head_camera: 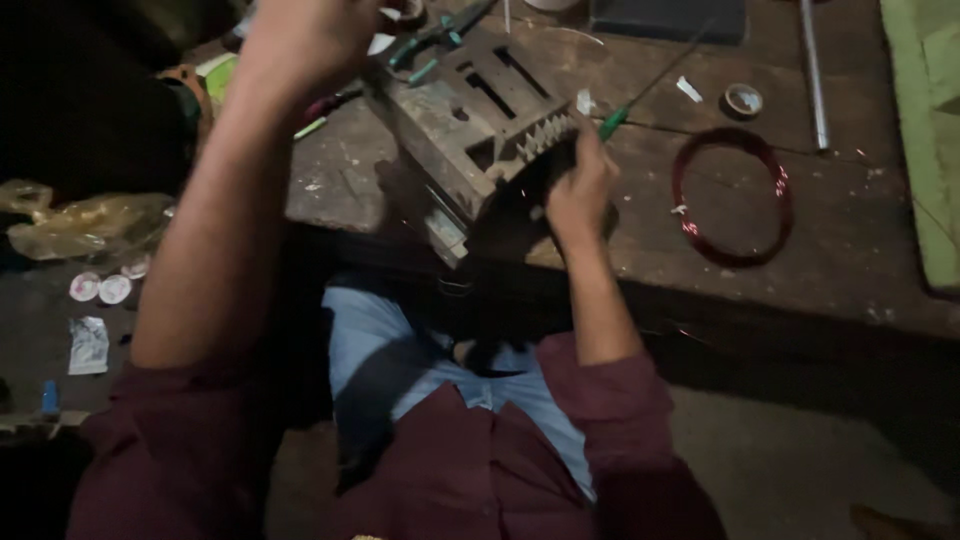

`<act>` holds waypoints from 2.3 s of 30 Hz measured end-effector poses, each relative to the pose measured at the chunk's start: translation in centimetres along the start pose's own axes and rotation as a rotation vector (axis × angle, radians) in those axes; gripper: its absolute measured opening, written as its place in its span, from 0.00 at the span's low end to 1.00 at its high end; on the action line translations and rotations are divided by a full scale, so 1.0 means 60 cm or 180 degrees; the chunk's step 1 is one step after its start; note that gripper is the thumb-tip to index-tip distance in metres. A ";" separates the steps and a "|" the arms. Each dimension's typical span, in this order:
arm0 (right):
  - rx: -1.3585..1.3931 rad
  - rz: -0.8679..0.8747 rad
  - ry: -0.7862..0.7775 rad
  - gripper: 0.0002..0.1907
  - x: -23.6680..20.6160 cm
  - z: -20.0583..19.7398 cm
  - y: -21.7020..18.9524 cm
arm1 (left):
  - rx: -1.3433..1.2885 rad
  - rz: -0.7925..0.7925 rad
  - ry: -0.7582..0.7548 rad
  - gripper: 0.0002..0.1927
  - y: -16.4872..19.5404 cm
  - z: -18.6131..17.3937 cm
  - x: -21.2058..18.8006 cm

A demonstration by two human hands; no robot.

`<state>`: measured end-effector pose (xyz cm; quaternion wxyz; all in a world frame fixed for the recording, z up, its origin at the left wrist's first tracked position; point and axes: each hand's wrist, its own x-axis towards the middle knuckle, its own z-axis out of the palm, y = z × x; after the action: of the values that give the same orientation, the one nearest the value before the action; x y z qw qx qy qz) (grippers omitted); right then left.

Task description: The person winds copper wire into the slots of a motor stator, using a screwdriver to push the wire deeper and scissors to cut excess wire. The person repeatedly inserts, adjusts, and trims the wire within the stator slots.

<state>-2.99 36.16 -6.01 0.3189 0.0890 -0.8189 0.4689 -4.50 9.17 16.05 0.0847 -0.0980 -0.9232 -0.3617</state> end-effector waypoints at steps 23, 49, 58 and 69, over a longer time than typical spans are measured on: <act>-0.1939 -0.3042 0.0322 0.09 0.051 -0.100 -0.280 | -0.1086 0.2511 -0.0324 0.66 -0.186 0.129 -0.067; -0.1651 -0.2674 0.0020 0.16 0.023 -0.132 -0.220 | 0.0261 0.2291 0.1904 0.31 -0.130 0.219 -0.225; -0.2963 -0.3426 -0.1278 0.19 0.040 -0.116 -0.164 | 0.0695 0.2081 0.1498 0.16 -0.080 0.327 -0.152; -0.3135 -0.3038 -0.1505 0.21 0.042 -0.091 -0.184 | 0.0093 0.1797 0.1420 0.22 -0.089 0.353 -0.169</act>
<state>2.35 35.03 5.32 0.3063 0.3818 -0.8540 -0.1763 2.18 18.61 -5.10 0.3821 -0.2666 -0.8236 -0.3233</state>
